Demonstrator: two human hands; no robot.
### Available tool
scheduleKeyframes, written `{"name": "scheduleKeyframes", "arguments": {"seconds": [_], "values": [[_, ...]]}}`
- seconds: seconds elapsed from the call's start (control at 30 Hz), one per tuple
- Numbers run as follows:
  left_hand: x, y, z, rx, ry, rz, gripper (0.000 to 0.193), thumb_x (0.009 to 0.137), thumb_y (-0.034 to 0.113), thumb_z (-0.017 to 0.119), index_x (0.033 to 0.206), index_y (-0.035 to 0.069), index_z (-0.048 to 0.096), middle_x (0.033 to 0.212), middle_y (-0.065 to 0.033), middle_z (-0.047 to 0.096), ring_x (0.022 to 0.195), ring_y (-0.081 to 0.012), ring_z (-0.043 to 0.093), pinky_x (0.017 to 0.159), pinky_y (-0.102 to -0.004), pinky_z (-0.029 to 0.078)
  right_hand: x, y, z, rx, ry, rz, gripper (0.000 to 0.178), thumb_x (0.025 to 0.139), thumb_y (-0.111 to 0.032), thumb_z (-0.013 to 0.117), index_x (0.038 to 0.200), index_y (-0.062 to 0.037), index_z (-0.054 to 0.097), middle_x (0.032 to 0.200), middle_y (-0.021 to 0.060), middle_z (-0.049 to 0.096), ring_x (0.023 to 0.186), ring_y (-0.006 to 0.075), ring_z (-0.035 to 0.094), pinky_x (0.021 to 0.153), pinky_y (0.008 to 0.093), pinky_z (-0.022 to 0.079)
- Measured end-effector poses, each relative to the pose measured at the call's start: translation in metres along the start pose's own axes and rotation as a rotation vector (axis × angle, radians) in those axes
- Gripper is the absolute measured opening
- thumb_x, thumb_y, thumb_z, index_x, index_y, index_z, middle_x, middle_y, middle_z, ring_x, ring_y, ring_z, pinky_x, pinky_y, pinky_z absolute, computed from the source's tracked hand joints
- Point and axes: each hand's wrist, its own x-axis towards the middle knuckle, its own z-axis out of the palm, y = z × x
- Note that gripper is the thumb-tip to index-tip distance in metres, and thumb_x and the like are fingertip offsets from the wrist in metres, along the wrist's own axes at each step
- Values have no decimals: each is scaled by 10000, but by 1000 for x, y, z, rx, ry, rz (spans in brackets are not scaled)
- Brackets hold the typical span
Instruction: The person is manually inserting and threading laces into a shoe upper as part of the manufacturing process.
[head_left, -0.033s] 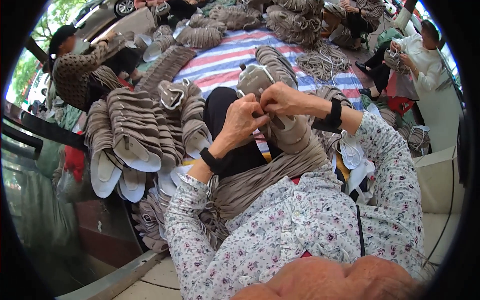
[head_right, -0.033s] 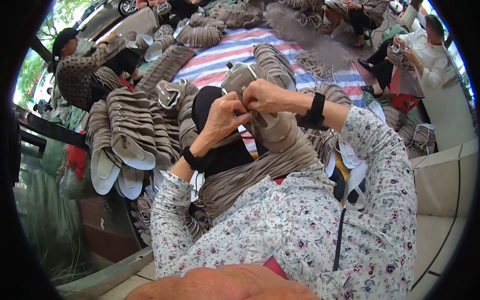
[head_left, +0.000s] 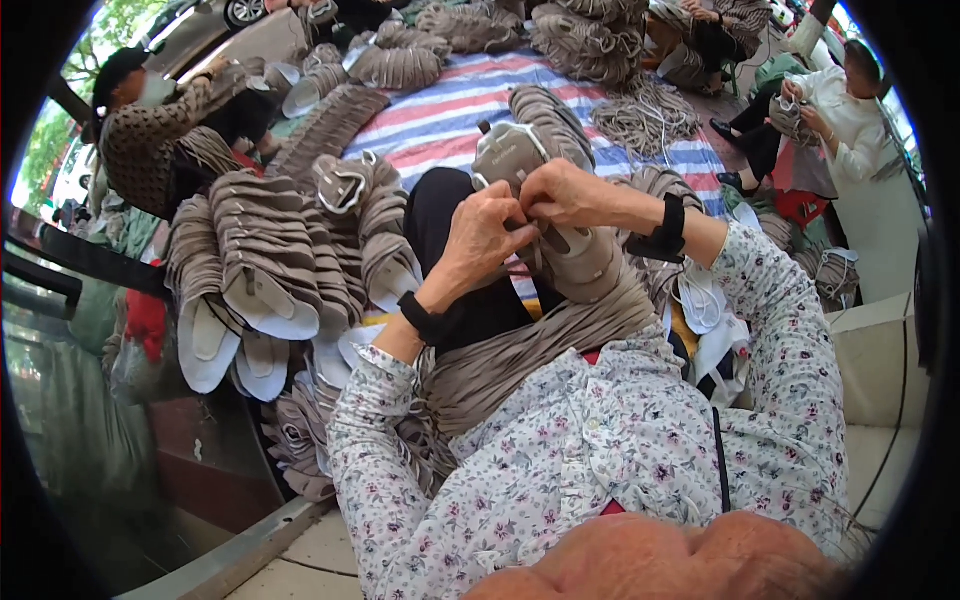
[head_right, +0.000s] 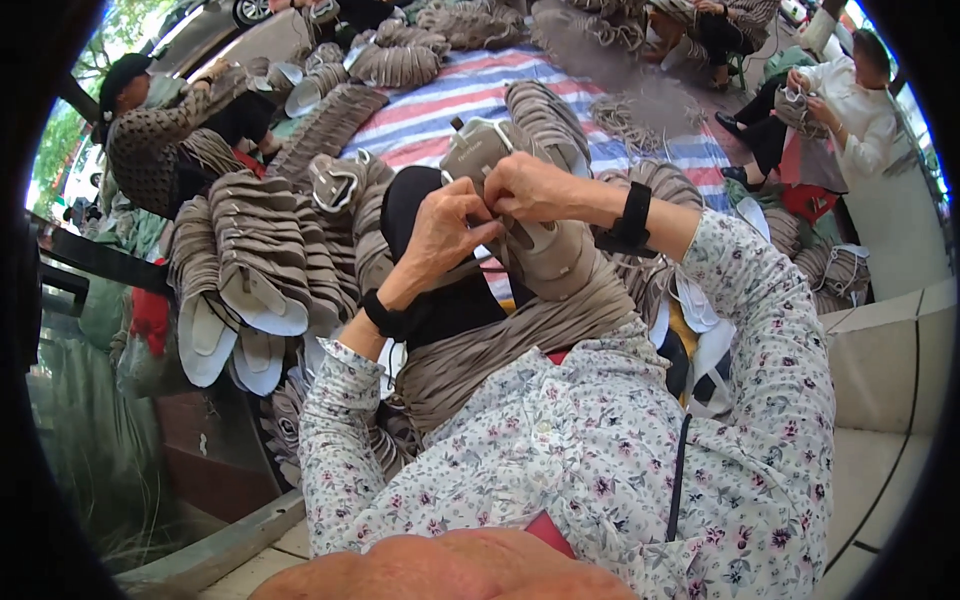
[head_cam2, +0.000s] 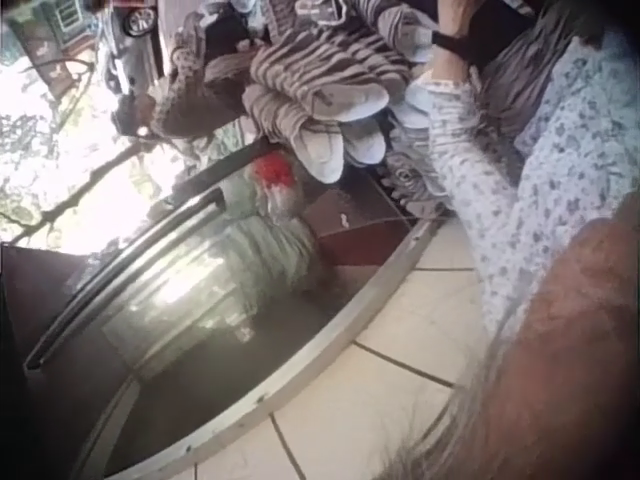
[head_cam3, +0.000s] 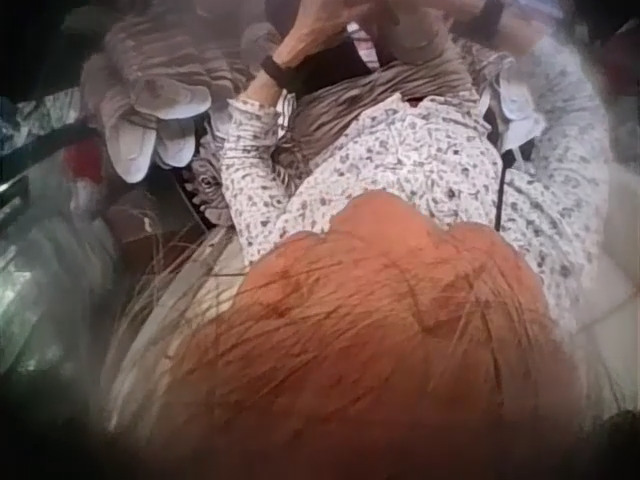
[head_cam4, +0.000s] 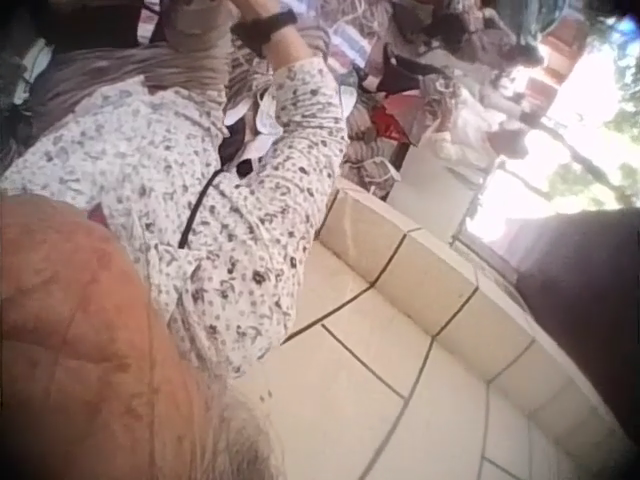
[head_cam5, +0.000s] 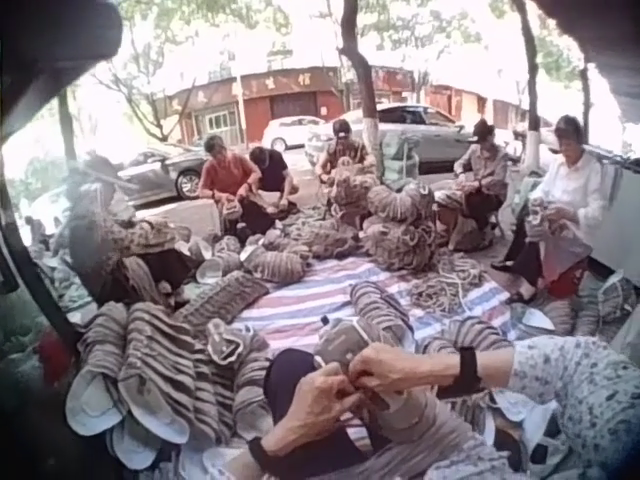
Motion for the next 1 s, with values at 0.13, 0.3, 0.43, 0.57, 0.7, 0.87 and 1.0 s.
{"name": "scheduleKeyframes", "arguments": {"seconds": [0.13, 0.3, 0.43, 0.57, 0.7, 0.87, 1.0], "values": [[-1, 1, 0, 4, 0, 12, 170, 675, 63, 802, 723, -13, 658, 723, -64, 546, 615, -203, 564, 551, -333, 436, 1, 3, -2, -24, -31, -60, 144, 785, -32, 624, 891, 35, 696, 804, 168, 689, 742, 295, 679, 673, 370, 517], [-2, 6, 0, 30, -7, 26, 180, 677, 53, 793, 710, -19, 631, 729, -63, 534, 626, -202, 568, 559, -330, 450, 4, -1, -7, -73, -111, -163, 190, 781, -30, 590, 919, 17, 711, 762, 202, 668, 701, 320, 665, 657, 389, 519], [-1, 9, -1, 58, -12, 34, 191, 687, 63, 783, 719, -15, 612, 747, -69, 532, 625, -216, 575, 559, -331, 461, 6, -12, -14, -32, -193, -75, 202, 782, -30, 589, 932, 18, 715, 805, 209, 678, 733, 339, 669, 679, 398, 526], [-1, 20, -4, 141, -6, 48, 168, 717, 75, 750, 741, 6, 598, 778, -77, 535, 628, -253, 596, 551, -351, 473, -3, -12, -5, -41, -58, -14, 135, 812, -29, 594, 895, 40, 675, 826, 190, 654, 799, 352, 646, 701, 409, 499], [-3, 26, -2, 228, -37, 80, 155, 734, 86, 730, 748, 21, 590, 808, -76, 541, 641, -276, 612, 547, -373, 483, -17, -21, 4, -264, 59, -67, 103, 774, -58, 613, 822, 15, 668, 860, 206, 654, 891, 390, 644, 748, 500, 511], [-1, 31, 1, 245, -45, 102, 169, 734, 103, 737, 745, 23, 589, 831, -73, 546, 638, -287, 616, 540, -382, 488, -5, -6, -5, -149, -86, -58, 132, 780, -55, 616, 864, 23, 680, 825, 192, 663, 799, 369, 664, 704, 451, 533], [0, 32, 0, 259, -68, 84, 168, 734, 102, 741, 756, 20, 597, 829, -76, 543, 645, -282, 617, 552, -376, 491, 1, -9, -19, 166, -306, 99, 147, 837, -48, 602, 923, 68, 632, 743, 127, 627, 678, 239, 619, 686, 360, 507]]}}
